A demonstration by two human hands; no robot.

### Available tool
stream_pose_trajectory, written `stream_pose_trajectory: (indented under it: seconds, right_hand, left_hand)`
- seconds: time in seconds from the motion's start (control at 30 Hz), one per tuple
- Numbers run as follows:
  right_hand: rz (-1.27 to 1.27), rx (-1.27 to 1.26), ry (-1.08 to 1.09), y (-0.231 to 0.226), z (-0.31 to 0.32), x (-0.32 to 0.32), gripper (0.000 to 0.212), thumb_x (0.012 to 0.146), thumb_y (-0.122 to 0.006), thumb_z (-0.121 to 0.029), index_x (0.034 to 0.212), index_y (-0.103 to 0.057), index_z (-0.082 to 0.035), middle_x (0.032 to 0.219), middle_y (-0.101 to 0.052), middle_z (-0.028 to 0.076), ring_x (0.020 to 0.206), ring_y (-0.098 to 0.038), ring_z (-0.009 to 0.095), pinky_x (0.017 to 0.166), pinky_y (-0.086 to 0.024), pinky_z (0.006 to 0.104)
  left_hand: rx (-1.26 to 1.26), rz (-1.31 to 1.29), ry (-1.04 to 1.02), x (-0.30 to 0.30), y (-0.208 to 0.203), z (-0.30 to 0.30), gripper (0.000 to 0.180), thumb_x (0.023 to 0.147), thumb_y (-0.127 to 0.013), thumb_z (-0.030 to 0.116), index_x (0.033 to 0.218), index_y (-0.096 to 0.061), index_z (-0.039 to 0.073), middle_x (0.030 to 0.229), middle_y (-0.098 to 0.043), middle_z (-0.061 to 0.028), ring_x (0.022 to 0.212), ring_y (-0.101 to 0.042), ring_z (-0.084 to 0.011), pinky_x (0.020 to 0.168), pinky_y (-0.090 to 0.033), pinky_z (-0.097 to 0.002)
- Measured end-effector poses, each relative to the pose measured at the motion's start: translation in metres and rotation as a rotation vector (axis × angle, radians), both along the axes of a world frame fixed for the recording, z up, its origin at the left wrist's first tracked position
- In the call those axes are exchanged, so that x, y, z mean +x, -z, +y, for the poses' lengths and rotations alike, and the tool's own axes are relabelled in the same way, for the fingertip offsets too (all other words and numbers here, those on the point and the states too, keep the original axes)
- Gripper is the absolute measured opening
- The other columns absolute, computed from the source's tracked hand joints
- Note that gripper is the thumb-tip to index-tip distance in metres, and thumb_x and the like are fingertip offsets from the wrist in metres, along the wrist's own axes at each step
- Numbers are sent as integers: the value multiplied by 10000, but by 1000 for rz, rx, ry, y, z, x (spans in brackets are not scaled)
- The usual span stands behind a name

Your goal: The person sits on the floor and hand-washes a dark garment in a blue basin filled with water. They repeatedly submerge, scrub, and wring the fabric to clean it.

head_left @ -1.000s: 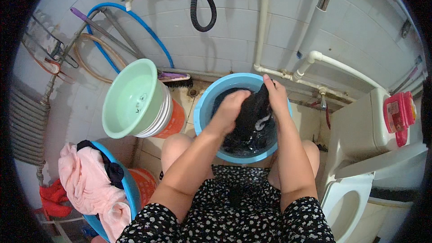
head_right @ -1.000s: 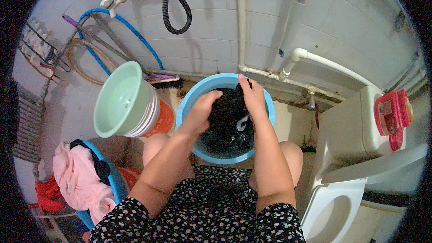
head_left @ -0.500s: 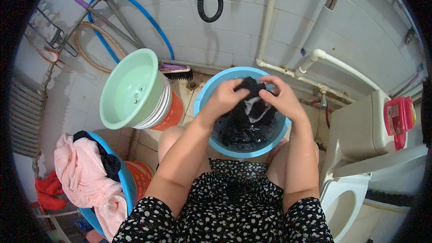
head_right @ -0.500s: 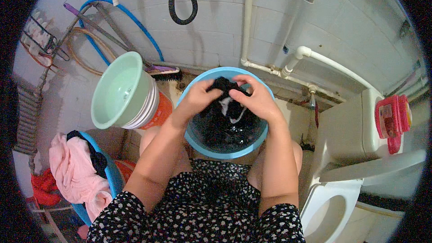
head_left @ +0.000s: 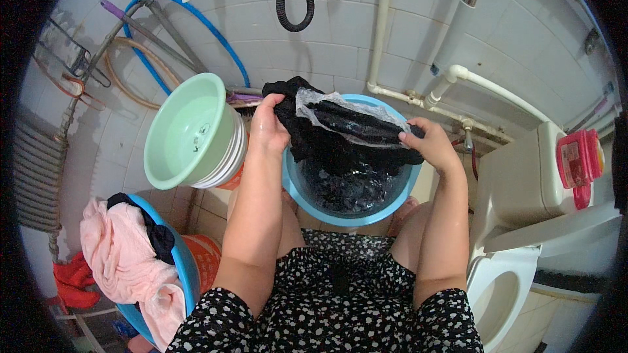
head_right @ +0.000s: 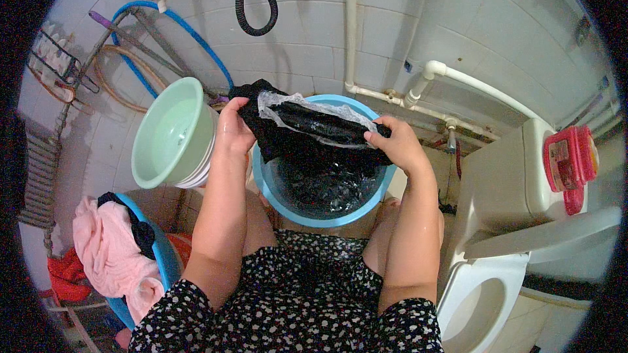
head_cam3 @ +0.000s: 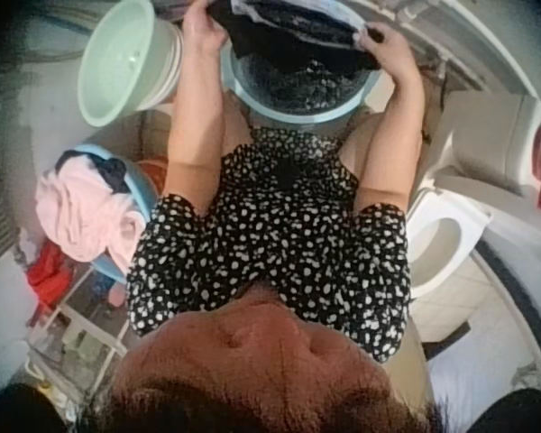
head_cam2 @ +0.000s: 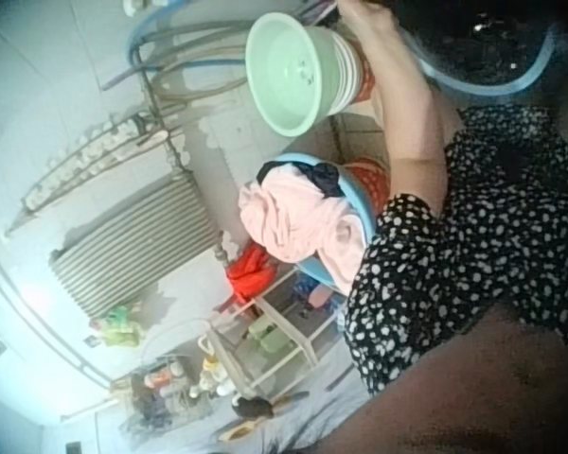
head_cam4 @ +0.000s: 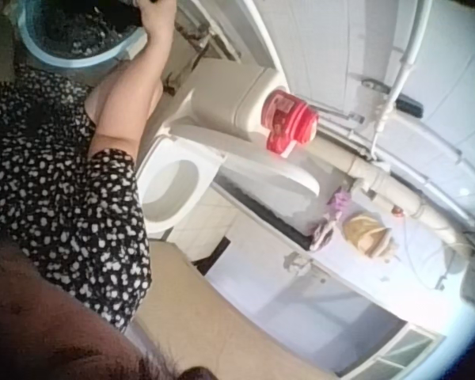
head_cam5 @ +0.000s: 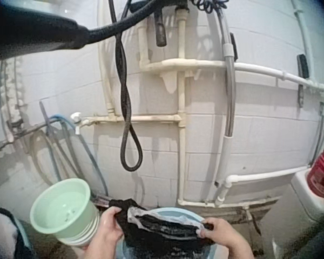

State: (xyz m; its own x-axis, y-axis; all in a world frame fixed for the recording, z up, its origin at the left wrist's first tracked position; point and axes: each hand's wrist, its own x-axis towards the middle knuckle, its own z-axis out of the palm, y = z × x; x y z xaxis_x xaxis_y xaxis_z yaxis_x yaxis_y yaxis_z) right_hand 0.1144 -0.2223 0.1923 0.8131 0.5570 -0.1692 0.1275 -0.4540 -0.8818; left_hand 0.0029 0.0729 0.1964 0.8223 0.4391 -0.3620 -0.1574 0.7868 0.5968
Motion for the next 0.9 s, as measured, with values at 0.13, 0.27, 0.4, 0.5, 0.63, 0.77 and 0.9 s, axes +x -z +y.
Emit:
stream_pose_trajectory:
  seconds: [0.13,0.27,0.4,0.5,0.63,0.77,0.9]
  right_hand:
    - [-137,114,166,-2,2,0,247,805,-667,-199,920,-579,1,758,-599,77,714,-524,148,686,-438,293]
    - [-277,314,187,-47,4,-27,212,830,-654,-205,887,-564,-22,782,-572,22,751,-498,106,694,-419,252]
    - [-205,391,210,-77,-18,-23,196,855,-639,-234,877,-585,-48,794,-554,-31,764,-483,66,695,-406,222]
    - [15,388,174,-47,-7,0,218,888,-599,-274,898,-620,-57,797,-572,-34,742,-479,75,686,-399,228]
    - [187,383,284,11,5,9,247,911,-555,-281,904,-617,-42,791,-584,-22,731,-489,81,689,-398,231]
    - [293,392,319,32,13,20,263,913,-550,-286,876,-605,-32,761,-570,-21,699,-480,82,662,-392,243]
    - [291,350,274,44,16,30,260,911,-554,-292,874,-605,-40,766,-573,-18,687,-484,83,648,-400,244]
  left_hand:
    - [174,-52,90,-3,8,13,185,786,-546,100,953,-596,37,945,-632,-72,858,-601,-223,819,-475,-361]
    - [649,-41,106,-37,-54,-25,231,765,-597,50,995,-587,35,960,-618,-55,856,-590,-166,791,-470,-303]
    - [892,-23,117,-37,-83,-30,228,769,-657,93,970,-570,32,871,-611,-26,808,-572,-117,736,-462,-264]
    - [644,-25,59,-30,-75,-20,266,776,-633,90,1016,-544,19,918,-608,-73,833,-583,-151,728,-473,-280]
    - [432,197,83,-15,-22,-6,383,785,-589,79,1149,-490,10,990,-593,-100,904,-582,-213,774,-491,-324]
    - [435,188,263,-4,2,17,302,792,-578,76,1086,-515,42,940,-599,-71,857,-589,-186,736,-495,-312]
    - [430,157,233,1,8,30,360,796,-580,76,1148,-512,44,968,-608,-76,875,-593,-182,750,-492,-301]
